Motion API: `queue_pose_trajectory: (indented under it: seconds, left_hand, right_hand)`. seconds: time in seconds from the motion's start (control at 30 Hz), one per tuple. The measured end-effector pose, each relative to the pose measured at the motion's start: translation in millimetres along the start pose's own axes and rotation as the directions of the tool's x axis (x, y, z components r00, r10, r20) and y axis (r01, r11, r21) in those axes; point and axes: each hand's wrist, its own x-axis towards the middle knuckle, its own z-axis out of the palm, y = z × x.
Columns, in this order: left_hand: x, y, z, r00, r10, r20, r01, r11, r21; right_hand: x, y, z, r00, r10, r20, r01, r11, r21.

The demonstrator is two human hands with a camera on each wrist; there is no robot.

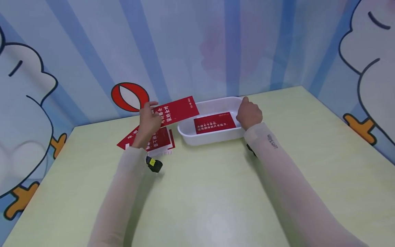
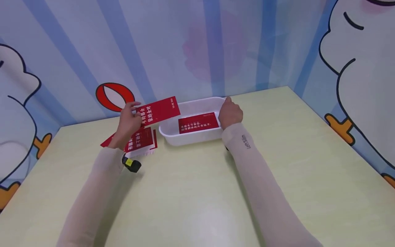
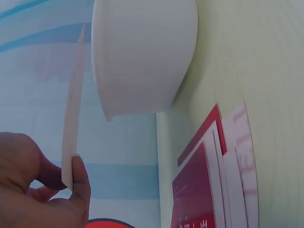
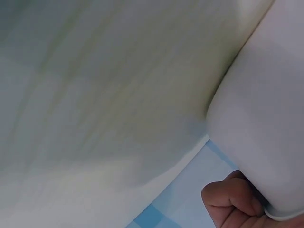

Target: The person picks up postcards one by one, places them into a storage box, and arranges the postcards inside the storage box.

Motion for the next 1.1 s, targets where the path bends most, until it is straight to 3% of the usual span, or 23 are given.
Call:
queue_pose_trajectory:
  seconds: [0.4,0.8,1.1]
  left_hand:
    - [-2.6,12.2,16.5,0.998,0.007,0.066,-0.002,0.997,-0.081]
    - [1.8,29.0,34.0,0.995,0.057,0.085,-0.051,0.996,-0.075]
    - [1.0,41.9,51.0,0.992,0.035,0.121,-0.026,0.997,-0.075]
  right_hand:
    - [-4,0,0,1.0,0.006,0.009,-0.006,1.0,0.003]
    - [-6,1,-5,1.0,0.005,-0.015,-0.005,1.0,-0.007]
    - [-8,-2,-5,1.0,0.022,-0.004,-0.022,1.0,-0.017]
